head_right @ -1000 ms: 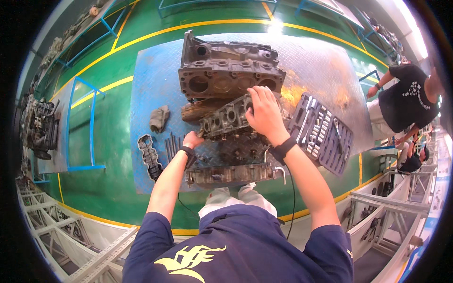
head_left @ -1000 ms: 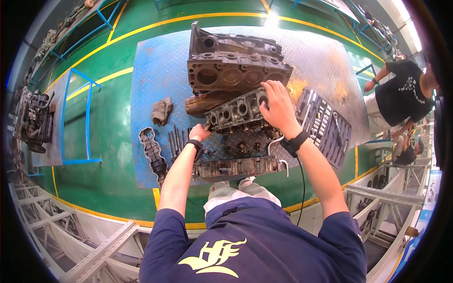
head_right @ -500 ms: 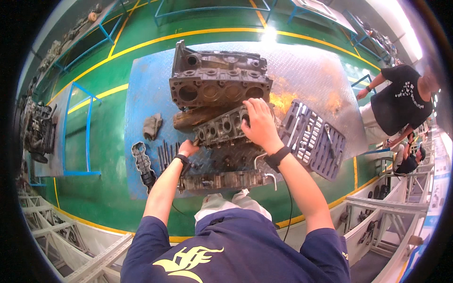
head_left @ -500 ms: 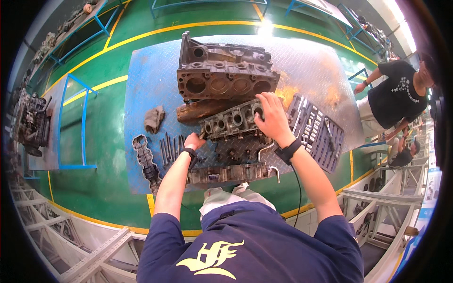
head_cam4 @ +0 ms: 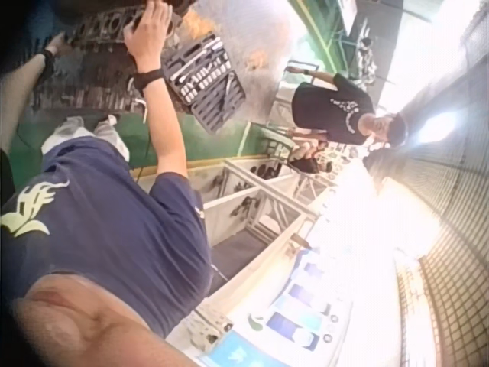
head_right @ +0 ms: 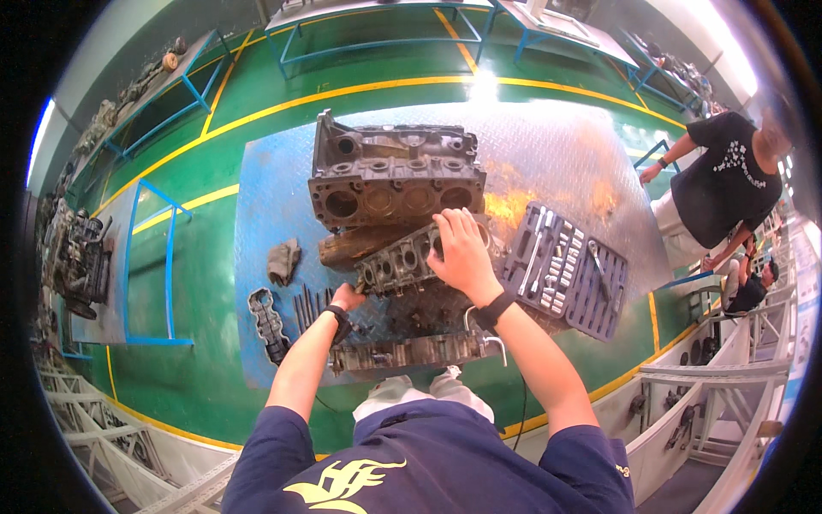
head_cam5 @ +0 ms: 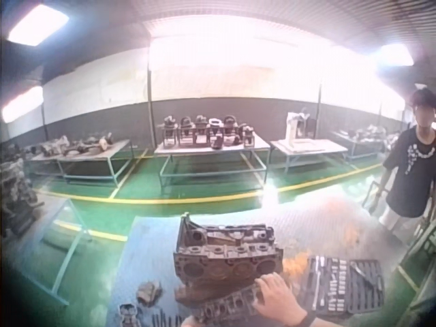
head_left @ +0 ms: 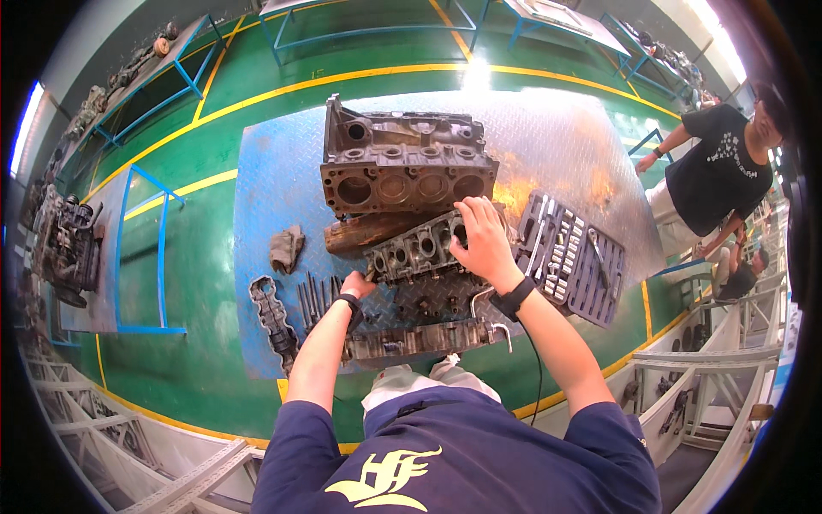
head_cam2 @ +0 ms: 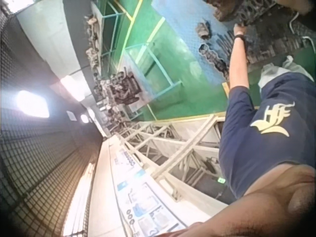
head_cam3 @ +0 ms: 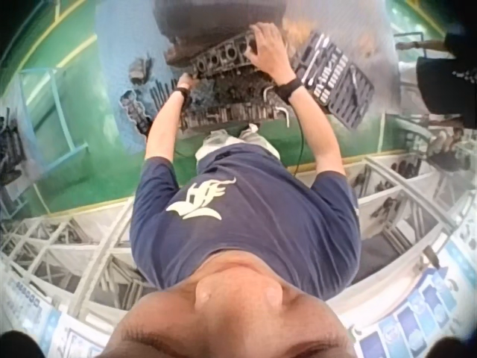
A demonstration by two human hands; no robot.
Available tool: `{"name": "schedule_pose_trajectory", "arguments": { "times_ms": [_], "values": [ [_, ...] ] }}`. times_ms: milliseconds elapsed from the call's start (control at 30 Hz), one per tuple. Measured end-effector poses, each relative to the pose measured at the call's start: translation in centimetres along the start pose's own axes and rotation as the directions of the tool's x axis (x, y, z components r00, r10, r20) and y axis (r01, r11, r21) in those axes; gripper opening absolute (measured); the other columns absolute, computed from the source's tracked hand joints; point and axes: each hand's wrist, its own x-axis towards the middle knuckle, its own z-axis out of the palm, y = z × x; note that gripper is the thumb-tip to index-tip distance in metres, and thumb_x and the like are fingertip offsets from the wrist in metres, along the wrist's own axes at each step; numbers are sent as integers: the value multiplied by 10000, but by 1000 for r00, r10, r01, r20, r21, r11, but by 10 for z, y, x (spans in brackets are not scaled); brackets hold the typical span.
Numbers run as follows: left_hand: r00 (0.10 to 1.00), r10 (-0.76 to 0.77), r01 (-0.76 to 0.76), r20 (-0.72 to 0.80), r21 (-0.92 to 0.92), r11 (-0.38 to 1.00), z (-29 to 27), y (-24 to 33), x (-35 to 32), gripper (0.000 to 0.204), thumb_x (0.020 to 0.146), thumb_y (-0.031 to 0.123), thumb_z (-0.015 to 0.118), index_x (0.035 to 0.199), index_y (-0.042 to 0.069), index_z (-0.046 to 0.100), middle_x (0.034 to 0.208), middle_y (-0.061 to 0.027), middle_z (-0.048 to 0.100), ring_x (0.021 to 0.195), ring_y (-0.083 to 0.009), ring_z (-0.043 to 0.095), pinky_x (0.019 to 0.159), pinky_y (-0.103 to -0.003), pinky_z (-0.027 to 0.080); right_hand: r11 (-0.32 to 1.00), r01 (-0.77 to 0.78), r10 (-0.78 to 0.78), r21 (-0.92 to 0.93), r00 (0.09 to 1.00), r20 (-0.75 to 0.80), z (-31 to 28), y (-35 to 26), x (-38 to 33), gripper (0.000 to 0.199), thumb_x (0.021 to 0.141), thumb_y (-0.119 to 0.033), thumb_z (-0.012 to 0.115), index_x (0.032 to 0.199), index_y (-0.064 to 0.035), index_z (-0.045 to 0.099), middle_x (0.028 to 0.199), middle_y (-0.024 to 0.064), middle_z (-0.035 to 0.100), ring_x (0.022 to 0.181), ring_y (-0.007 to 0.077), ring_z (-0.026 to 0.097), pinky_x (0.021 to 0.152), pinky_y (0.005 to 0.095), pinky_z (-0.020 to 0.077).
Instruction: The person disassembles an engine block by hand on a blue workbench, moving engine components and bolts aside before lifting a cylinder head assembly.
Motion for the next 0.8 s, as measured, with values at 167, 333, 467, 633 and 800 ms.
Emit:
{"name": "schedule_pose_trajectory", "arguments": {
  "times_ms": [167,333,467,633,800],
  "values": [
    [997,-20,25,79,-57,998,-3,4,1,407,685,289,741,943,-26,732,947,-240,713,929,-360,700,832,-418,546,1000,-18,18,5,1000,12,3,-1,-3,571,739,-160,682,1234,58,503,1222,212,498,1234,395,453,1158,493,304],
    [995,55,-50,78,-62,997,3,3,4,385,691,280,730,905,-40,727,897,-244,710,888,-358,707,790,-421,548,999,-34,34,-1,999,19,4,1,-8,577,736,-164,687,1235,64,507,1226,217,495,1242,404,447,1159,496,306],
    [995,95,-92,40,-76,993,2,-7,9,360,695,280,719,836,-51,718,836,-237,707,845,-359,712,756,-416,546,999,-22,21,29,999,32,4,-6,3,563,742,-160,686,1229,65,514,1223,222,496,1235,412,450,1152,500,312],
    [993,78,-69,87,-99,993,-7,1,1,427,695,288,718,948,-56,721,1007,-271,696,1005,-377,681,873,-415,536,998,-63,62,18,997,44,4,-10,5,561,736,-146,687,1224,68,514,1234,230,491,1241,427,440,1138,491,325],
    [980,49,-25,191,-129,991,-10,3,-15,421,708,278,722,986,-39,723,1038,-257,699,1014,-363,683,879,-404,536,999,-52,52,5,998,43,7,-10,-6,564,722,-111,691,1227,62,510,1238,225,492,1231,425,449,1098,479,360]
  ]
}}
